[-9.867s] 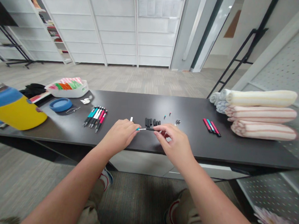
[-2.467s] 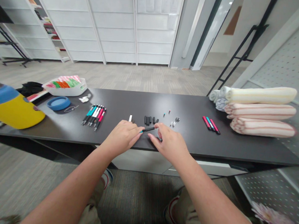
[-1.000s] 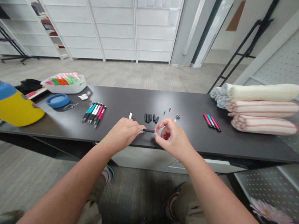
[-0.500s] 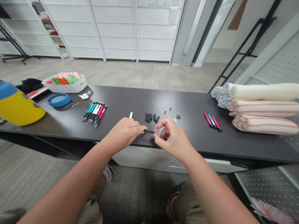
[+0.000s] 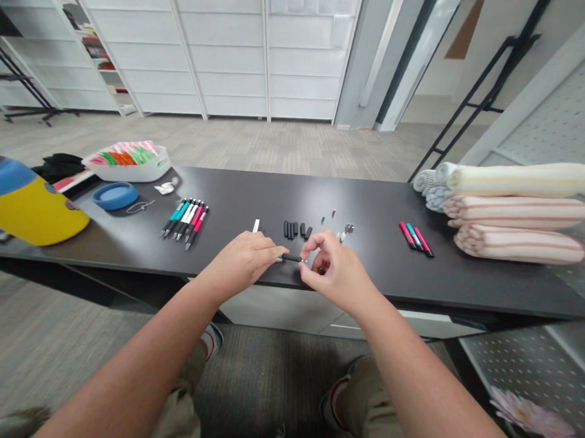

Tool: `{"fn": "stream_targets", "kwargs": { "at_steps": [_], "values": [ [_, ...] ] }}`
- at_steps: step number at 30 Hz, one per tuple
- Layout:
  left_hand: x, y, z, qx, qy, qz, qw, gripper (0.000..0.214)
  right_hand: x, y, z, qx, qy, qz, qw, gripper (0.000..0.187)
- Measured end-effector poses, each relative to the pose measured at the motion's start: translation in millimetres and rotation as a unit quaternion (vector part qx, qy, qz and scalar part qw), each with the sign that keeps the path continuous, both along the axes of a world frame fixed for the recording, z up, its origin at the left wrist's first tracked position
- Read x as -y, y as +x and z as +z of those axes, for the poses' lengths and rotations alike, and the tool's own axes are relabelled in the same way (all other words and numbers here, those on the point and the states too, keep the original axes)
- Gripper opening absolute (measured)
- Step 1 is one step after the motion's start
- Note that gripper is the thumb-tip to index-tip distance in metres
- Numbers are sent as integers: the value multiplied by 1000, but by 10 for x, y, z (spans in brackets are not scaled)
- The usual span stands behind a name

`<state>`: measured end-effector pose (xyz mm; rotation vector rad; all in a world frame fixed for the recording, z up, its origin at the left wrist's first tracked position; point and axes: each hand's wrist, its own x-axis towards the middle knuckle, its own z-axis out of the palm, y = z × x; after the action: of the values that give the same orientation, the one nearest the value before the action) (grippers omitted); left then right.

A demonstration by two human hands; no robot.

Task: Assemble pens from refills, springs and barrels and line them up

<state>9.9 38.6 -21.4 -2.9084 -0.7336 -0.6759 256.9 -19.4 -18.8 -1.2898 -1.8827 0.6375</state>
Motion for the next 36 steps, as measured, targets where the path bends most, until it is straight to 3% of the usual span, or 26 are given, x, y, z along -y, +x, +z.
{"fn": "stream_targets", "kwargs": {
  "at_steps": [8,15,31,34,36],
  "values": [
    [-3,-17,-45,40,-2,-30,999,32,5,-12,1,5,-2,-2,1000,28],
    [52,-35,-75,37,3,31,999,29,-6,-10,5,-12,-5,4,1000,30],
    [38,-8,-35,30,4,15,999,27,14,15,40,17,7,0,1000,26],
    [29,-2,-39,37,9,36,999,26,6,147,102,26,39,-40,998,25],
    [27,0,-43,41,9,46,998,26,-29,296,132,44,86,-126,987,17]
  ]
}}
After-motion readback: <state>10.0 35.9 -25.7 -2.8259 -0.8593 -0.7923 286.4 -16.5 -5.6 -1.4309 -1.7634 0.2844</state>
